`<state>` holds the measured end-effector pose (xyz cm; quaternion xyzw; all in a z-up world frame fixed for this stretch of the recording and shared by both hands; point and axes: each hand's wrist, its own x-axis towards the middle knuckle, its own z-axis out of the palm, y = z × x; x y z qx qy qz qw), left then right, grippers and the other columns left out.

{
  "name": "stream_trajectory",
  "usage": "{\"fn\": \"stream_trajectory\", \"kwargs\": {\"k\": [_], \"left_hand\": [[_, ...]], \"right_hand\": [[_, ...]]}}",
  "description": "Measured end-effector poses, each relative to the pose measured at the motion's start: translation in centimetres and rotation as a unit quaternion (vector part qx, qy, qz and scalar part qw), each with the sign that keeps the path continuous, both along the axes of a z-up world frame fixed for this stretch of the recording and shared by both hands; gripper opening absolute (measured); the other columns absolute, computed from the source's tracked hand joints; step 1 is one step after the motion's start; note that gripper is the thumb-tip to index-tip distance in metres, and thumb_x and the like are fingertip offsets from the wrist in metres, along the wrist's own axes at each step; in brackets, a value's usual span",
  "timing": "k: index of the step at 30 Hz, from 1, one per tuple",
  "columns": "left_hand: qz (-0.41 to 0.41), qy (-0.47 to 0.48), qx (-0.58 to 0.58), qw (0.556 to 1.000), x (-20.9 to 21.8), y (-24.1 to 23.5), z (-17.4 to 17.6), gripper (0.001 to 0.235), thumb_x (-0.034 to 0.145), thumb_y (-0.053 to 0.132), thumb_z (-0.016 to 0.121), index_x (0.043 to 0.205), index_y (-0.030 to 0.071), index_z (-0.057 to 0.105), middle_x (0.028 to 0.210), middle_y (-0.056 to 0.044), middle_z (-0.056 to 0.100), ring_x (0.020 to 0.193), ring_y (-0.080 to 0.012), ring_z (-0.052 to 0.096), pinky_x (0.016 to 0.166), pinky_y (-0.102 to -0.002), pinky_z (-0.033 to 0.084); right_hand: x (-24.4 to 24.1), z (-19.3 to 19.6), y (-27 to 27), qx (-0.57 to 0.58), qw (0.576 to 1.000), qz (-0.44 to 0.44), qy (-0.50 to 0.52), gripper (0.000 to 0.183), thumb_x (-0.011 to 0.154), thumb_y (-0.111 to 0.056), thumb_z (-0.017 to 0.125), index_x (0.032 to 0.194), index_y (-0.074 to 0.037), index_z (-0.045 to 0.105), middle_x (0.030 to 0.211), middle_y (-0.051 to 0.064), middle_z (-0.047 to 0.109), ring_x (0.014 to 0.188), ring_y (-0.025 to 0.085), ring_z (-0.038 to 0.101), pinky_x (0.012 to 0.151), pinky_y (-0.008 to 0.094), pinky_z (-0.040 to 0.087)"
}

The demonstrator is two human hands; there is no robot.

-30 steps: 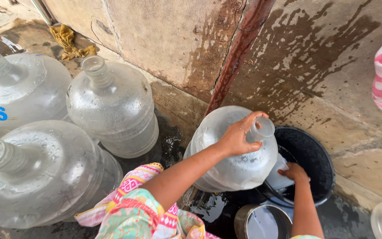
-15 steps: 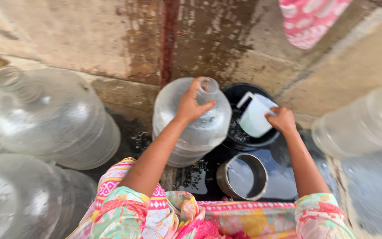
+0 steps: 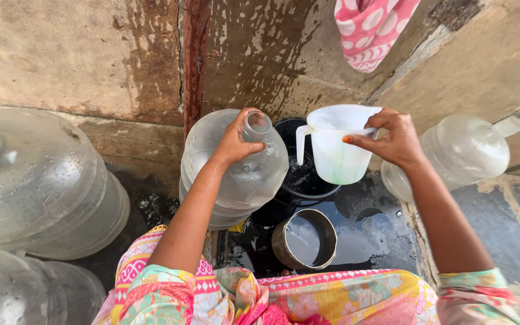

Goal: The person fills a large plastic bottle with water using a small scoop and then shakes the bottle to rinse it.

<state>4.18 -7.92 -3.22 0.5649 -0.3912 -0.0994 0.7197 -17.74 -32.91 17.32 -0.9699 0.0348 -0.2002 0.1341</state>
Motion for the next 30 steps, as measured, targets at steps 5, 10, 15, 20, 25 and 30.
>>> {"fn": "stream_trajectory", "kwargs": {"k": [5,10,15,20,25,30], "left_hand": [[0.074,-0.014,0.029,0.997,1.2,0.8,1.5,0.081,0.066,0.024,0.098,0.134,0.016,0.055,0.128,-0.005,0.062,0.122,-0.0221,0.058,0.104,-0.037,0.047],[0.072,0.046,0.027,0.996,0.4,0.4,2.4,0.074,0.068,0.027,0.094,0.130,0.016,0.055,0.118,-0.005,0.067,0.115,-0.0211,0.063,0.097,-0.036,0.054],[0.096,0.010,0.007,0.995,0.8,-0.1,1.7,0.064,0.070,0.017,0.092,0.124,0.012,0.059,0.118,-0.008,0.070,0.112,-0.0209,0.067,0.096,-0.036,0.054],[0.089,0.033,0.025,0.995,1.1,-0.8,1.0,0.058,0.071,0.015,0.089,0.122,0.012,0.059,0.118,-0.007,0.072,0.111,-0.0187,0.069,0.097,-0.035,0.055],[0.091,0.039,0.040,0.994,1.1,-0.8,1.0,0.060,0.071,0.016,0.088,0.123,0.014,0.058,0.122,-0.006,0.071,0.114,-0.0185,0.068,0.096,-0.035,0.055],[0.105,0.038,0.084,0.990,1.0,-0.5,1.6,0.062,0.069,0.018,0.091,0.122,0.015,0.060,0.118,-0.006,0.072,0.112,-0.0202,0.069,0.097,-0.036,0.054]], "right_hand": [[1.2,4.5,2.3,-0.088,0.992,0.089,0.021,0.039,0.070,-0.032,0.094,0.078,0.000,0.075,0.077,0.011,0.070,0.075,0.024,0.066,0.074,0.038,0.052],[4.2,6.2,4.8,-0.146,0.975,0.157,0.052,0.043,0.070,-0.041,0.090,0.079,-0.002,0.075,0.082,0.010,0.070,0.079,0.024,0.066,0.071,0.039,0.052],[7.2,7.4,8.5,-0.236,0.948,0.154,0.146,0.048,0.074,-0.054,0.082,0.073,-0.007,0.075,0.069,0.006,0.069,0.083,0.024,0.066,0.070,0.040,0.053],[8.4,8.3,11.0,-0.243,0.933,0.205,0.166,0.048,0.076,-0.055,0.078,0.073,-0.007,0.075,0.072,0.004,0.071,0.083,0.025,0.064,0.070,0.040,0.054],[8.9,8.6,11.8,-0.261,0.926,0.194,0.194,0.052,0.075,-0.058,0.077,0.074,-0.006,0.076,0.074,0.004,0.073,0.084,0.024,0.066,0.069,0.040,0.055],[9.2,9.3,12.3,-0.286,0.920,0.166,0.211,0.057,0.074,-0.064,0.074,0.079,-0.007,0.078,0.072,0.007,0.072,0.084,0.024,0.067,0.067,0.041,0.055]]}}
